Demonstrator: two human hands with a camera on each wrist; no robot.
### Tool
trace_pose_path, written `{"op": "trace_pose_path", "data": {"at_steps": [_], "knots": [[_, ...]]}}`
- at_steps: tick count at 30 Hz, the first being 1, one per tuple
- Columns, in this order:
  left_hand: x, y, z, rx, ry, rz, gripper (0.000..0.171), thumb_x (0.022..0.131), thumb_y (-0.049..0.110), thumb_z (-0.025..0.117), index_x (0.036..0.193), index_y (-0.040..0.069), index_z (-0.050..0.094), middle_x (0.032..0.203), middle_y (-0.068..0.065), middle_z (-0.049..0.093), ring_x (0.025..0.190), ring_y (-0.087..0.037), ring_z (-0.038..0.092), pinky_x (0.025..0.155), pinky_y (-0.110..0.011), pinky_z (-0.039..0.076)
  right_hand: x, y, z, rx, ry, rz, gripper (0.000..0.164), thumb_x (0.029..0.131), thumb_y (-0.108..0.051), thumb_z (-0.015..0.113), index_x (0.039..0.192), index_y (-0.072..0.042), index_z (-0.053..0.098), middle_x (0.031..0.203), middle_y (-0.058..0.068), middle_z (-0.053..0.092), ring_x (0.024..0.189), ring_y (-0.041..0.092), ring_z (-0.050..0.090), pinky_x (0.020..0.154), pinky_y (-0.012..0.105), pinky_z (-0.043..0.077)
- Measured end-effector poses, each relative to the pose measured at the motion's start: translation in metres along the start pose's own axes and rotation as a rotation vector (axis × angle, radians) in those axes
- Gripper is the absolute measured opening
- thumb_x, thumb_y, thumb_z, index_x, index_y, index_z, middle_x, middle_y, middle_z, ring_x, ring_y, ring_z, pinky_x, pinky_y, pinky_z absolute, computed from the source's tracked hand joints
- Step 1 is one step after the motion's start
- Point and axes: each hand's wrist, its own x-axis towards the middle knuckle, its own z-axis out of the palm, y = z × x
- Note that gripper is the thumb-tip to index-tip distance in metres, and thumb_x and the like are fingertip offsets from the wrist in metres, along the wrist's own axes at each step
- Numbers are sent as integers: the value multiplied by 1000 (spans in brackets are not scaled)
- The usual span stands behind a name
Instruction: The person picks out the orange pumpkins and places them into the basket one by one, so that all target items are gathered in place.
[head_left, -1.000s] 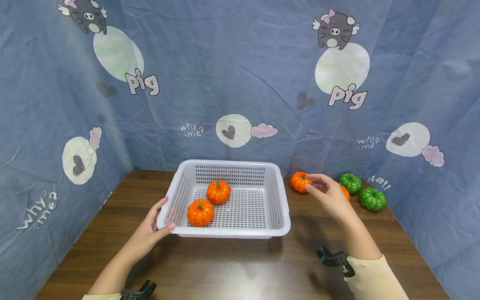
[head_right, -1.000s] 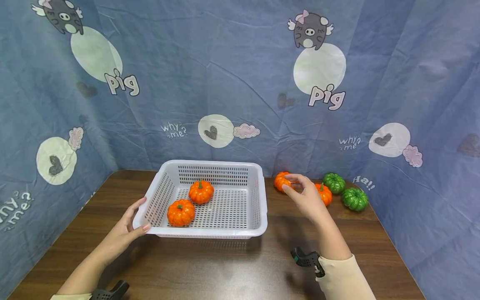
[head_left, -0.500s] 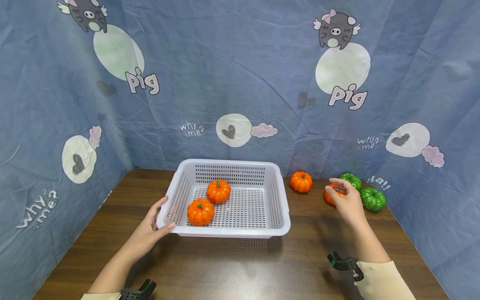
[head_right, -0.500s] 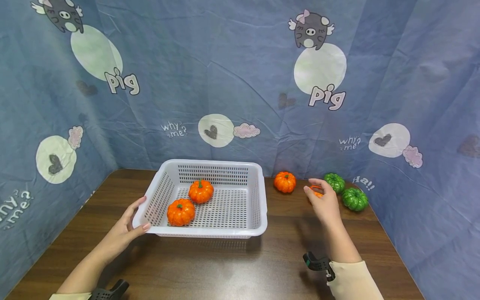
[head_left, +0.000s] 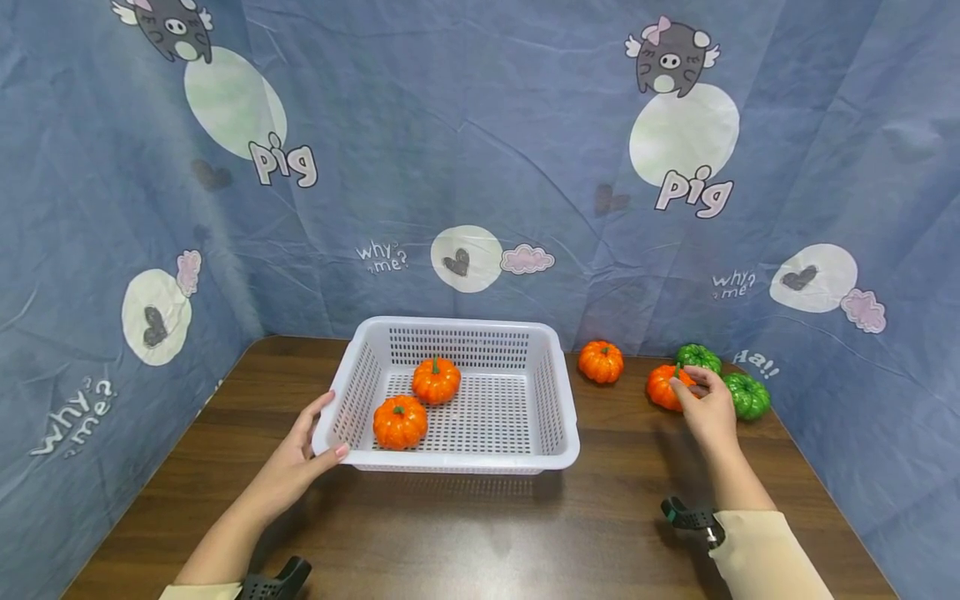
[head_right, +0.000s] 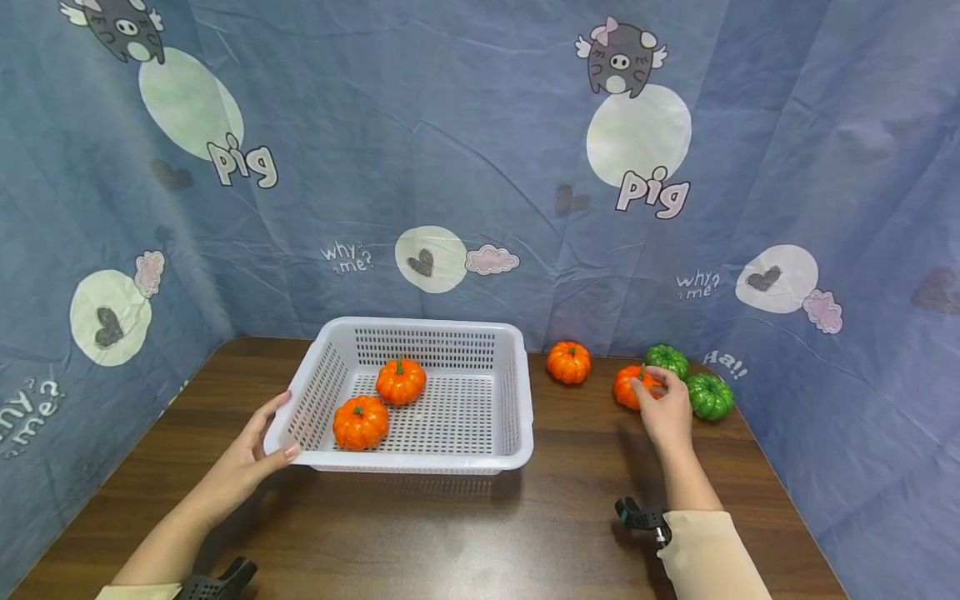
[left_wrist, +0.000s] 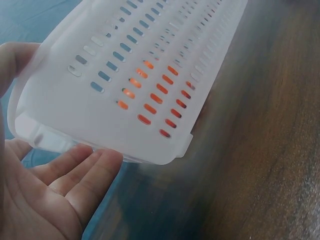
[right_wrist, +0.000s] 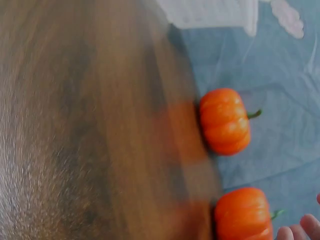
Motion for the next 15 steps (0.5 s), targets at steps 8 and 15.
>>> {"op": "trace_pose_path", "data": {"at_steps": [8,15], "knots": [[0,1,0,-8,-2,-9,87,96,15,66,160,14,8,157,-30,22,135,-45,39,92,-20,46,7,14,8,-19,89,29,46,96,-19,67,134,4,55,132,26,55,119,38,53,91,35,41],[-1,1,0,-25,-9,-6,87,96,15,66,160,15,8,158,-29,21,135,-45,38,92,-20,47,10,23,11,-29,109,69,51,95,-23,68,136,3,52,135,29,47,119,41,49,96,47,39]]}}
